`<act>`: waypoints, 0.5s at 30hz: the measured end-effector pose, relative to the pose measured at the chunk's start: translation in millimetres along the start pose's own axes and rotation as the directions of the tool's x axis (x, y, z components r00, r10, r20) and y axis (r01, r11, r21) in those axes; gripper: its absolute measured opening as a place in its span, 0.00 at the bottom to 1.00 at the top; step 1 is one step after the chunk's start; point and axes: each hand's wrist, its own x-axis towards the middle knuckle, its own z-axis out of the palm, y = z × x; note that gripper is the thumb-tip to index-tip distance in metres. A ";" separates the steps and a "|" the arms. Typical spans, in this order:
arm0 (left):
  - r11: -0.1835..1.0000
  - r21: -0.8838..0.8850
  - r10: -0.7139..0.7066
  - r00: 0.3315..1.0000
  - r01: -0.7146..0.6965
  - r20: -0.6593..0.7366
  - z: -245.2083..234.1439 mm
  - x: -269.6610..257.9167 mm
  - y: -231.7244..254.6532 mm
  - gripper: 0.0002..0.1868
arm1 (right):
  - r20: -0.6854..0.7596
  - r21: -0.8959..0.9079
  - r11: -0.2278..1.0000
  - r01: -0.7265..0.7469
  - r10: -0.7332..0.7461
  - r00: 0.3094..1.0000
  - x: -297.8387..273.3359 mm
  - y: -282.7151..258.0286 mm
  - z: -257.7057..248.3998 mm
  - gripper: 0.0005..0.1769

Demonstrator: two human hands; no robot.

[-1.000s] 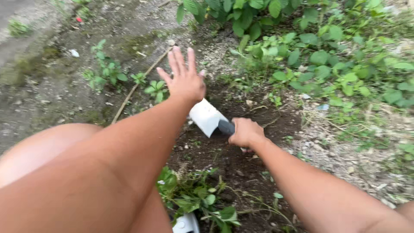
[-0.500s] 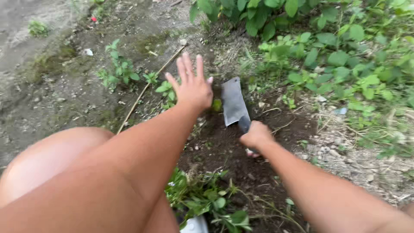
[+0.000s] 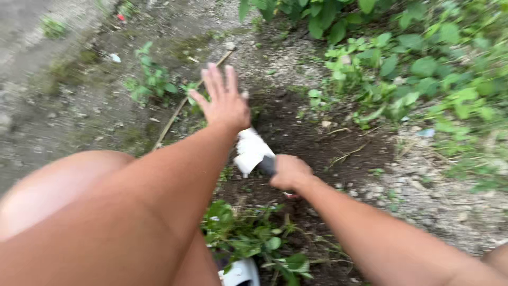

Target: The person uses a cleaver to dig into the soil and cut through plant roots and weeds in an outdoor area.

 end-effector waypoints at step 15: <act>0.999 -0.043 0.006 1.000 -0.007 -0.012 -1.8 -9.4 -2.6 0.40 | 0.005 0.106 0.978 -0.182 0.182 0.983 19.9 32.8 -23.7 0.16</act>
